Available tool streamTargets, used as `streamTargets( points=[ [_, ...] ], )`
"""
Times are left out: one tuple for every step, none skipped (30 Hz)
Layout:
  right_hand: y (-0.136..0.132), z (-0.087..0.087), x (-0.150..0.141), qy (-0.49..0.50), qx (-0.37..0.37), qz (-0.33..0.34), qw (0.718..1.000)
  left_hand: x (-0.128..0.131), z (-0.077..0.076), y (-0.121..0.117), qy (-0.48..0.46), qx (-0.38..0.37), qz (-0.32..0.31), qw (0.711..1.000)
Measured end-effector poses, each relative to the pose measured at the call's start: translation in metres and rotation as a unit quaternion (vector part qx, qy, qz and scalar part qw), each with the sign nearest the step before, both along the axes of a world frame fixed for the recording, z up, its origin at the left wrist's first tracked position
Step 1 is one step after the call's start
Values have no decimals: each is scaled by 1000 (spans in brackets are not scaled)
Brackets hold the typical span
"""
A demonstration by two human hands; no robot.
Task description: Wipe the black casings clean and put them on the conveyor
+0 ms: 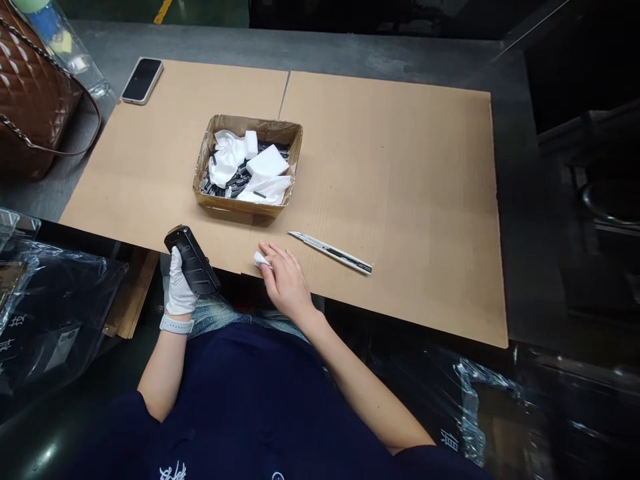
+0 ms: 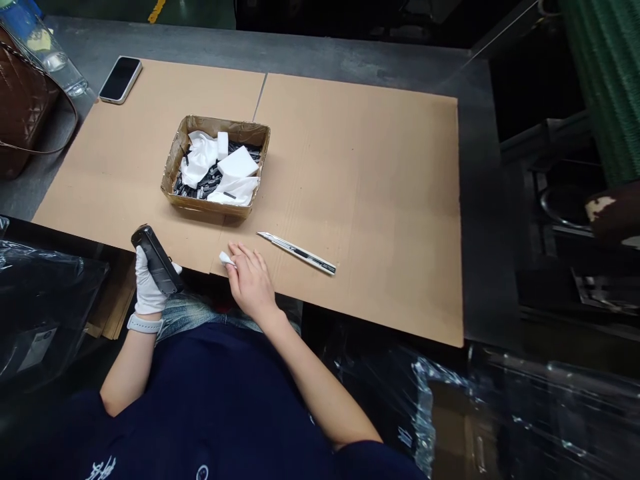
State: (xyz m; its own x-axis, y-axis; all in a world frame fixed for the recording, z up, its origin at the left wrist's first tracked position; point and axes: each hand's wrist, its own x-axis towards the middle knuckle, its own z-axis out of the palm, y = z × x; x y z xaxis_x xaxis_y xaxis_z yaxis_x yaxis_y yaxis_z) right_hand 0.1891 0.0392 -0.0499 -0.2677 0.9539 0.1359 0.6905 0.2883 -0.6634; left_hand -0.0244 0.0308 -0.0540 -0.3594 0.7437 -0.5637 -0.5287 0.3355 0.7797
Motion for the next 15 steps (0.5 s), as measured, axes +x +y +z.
streamTargets(
  points=[
    [-1,0,0,-3,3,2,1000,1,0,0,0,-4,3,1000],
    [-1,0,0,-5,6,3,1000,1,-1,0,5,-6,2,1000],
    [-2,0,0,-7,10,5,1000,2,-1,0,12,-6,0,1000],
    [-2,-1,0,-9,13,6,1000,2,-2,0,15,-6,-1,1000],
    [-3,-1,0,-9,16,7,1000,2,-2,0,15,-5,-2,1000],
    [-4,-1,0,-10,18,7,1000,2,-3,0,7,-5,-4,1000],
    [-4,-1,0,-10,19,7,1000,2,-3,0,-6,-3,-5,1000],
    [-5,-1,0,-9,20,5,1000,3,-3,-1,-22,-1,-5,1000],
    [-5,-1,0,-9,20,3,1000,3,-4,-1,-38,0,-4,999],
    [-6,-1,-1,-9,20,2,1000,3,-4,-1,-50,-1,-2,999],
    [-6,-1,-1,-10,20,1,1000,3,-4,-1,-56,-2,1,998],
    [-6,-1,-2,-10,20,0,1000,3,-4,-2,-53,-3,4,999],
    [-6,-2,-2,-9,20,0,1000,3,-3,-2,-36,-2,-3,999],
    [-6,-2,-2,-7,19,0,1000,3,-2,-3,-8,0,-22,1000],
    [-6,-1,-2,-1,17,-1,1000,3,0,-4,24,4,-48,999]
  ],
)
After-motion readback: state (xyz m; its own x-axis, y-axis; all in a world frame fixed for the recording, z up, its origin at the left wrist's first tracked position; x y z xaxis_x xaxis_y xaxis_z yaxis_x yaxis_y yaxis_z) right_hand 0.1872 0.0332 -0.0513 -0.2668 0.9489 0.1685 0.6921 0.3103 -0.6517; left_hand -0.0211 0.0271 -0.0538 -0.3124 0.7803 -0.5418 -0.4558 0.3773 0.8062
